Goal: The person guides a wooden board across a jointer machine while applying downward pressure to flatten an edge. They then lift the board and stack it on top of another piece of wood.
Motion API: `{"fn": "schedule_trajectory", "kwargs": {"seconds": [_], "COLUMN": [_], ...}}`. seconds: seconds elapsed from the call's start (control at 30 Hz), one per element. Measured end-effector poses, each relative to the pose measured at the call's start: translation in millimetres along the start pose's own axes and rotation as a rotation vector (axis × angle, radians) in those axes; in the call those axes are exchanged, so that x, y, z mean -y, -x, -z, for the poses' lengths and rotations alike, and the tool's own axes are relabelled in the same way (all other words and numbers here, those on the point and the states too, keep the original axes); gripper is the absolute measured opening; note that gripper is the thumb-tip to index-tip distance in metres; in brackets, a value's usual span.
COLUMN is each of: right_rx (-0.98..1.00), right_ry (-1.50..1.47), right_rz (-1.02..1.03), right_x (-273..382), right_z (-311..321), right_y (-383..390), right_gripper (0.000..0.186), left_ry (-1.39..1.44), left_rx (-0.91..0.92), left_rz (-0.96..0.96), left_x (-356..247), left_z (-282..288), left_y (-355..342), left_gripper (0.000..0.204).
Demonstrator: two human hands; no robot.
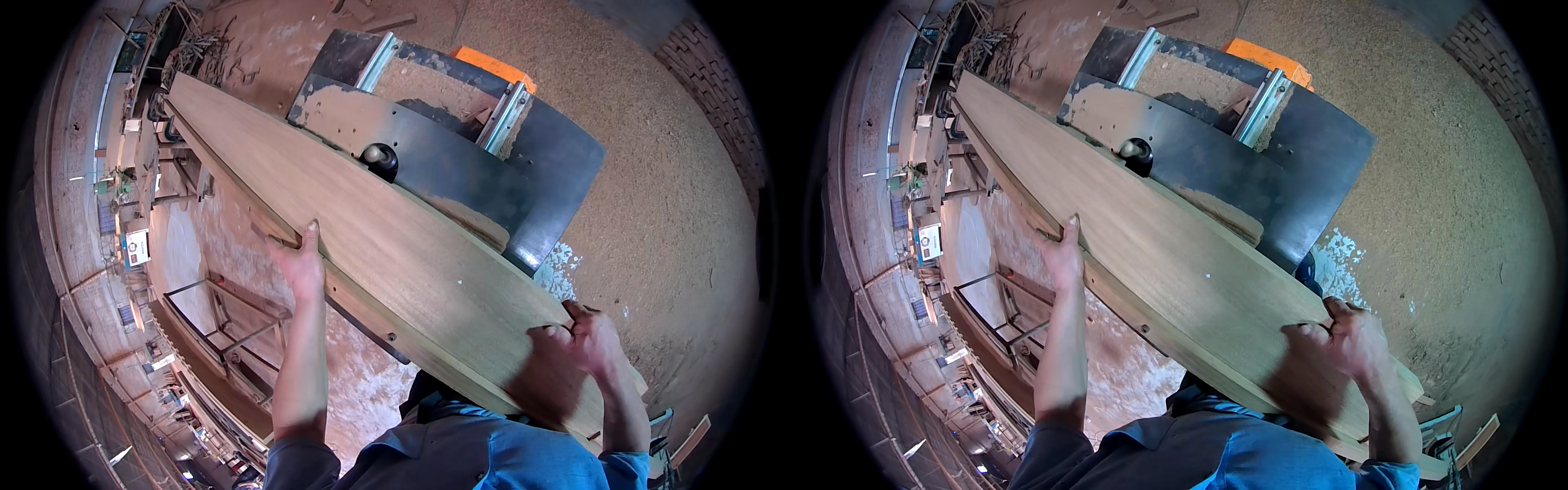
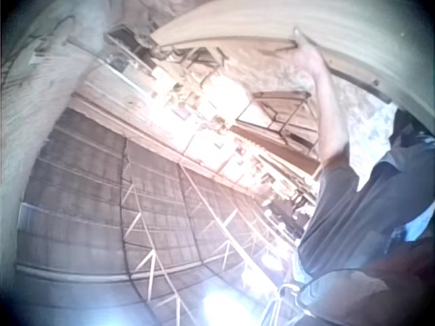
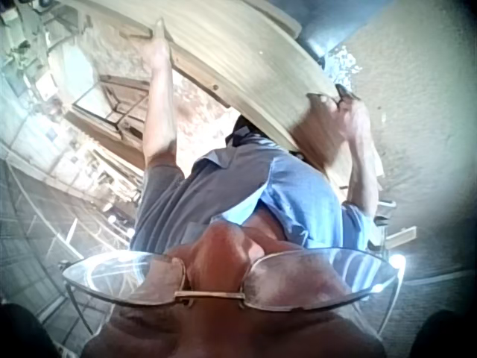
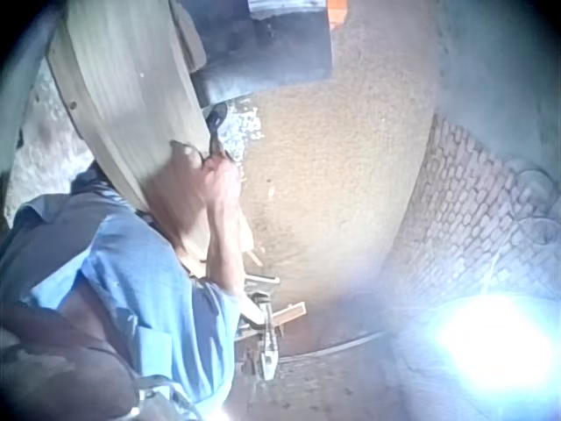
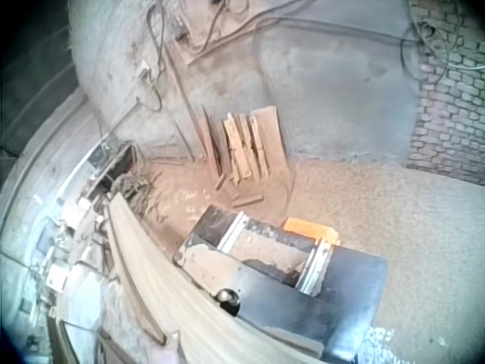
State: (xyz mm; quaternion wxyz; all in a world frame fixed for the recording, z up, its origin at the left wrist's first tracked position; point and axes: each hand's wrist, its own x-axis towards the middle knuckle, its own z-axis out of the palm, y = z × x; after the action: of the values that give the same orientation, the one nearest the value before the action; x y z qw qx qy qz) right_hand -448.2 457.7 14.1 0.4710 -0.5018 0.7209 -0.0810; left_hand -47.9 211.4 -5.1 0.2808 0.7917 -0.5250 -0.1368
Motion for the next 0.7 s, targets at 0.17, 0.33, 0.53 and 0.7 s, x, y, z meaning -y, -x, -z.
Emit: {"fn": "schedule_trajectory", "kwargs": {"seconds": [0.17, 0.33, 0.53, 0.7], "right_rx": [0.007, -0.023, 0.011, 0.021], "right_ry": [0.014, 0.029, 0.078, 0.101], "right_rz": [0.003, 0.014, -0.036, -0.053], "right_x": [5.0, 4.9, 8.5, 5.0], "right_z": [2.9, 4.2, 7.7, 6.5], "right_y": [-0.9, -0.9, -1.4, -2.7], "right_gripper": [0.071, 0.071, 0.069, 0.068], "left_ry": [0.11, 0.04, 0.023, -0.039], "left_rx": [0.035, 0.033, 0.084, 0.088], "left_rz": [-0.034, -0.057, 0.03, 0.06], "left_x": [7.8, 14.5, 7.0, -10.5], "left_z": [-1.3, -2.3, -0.5, 3.1], "left_y": [-4.2, -11.1, -12.3, -5.8], "left_gripper": [0.104, 0.104, 0.107, 0.107]}}
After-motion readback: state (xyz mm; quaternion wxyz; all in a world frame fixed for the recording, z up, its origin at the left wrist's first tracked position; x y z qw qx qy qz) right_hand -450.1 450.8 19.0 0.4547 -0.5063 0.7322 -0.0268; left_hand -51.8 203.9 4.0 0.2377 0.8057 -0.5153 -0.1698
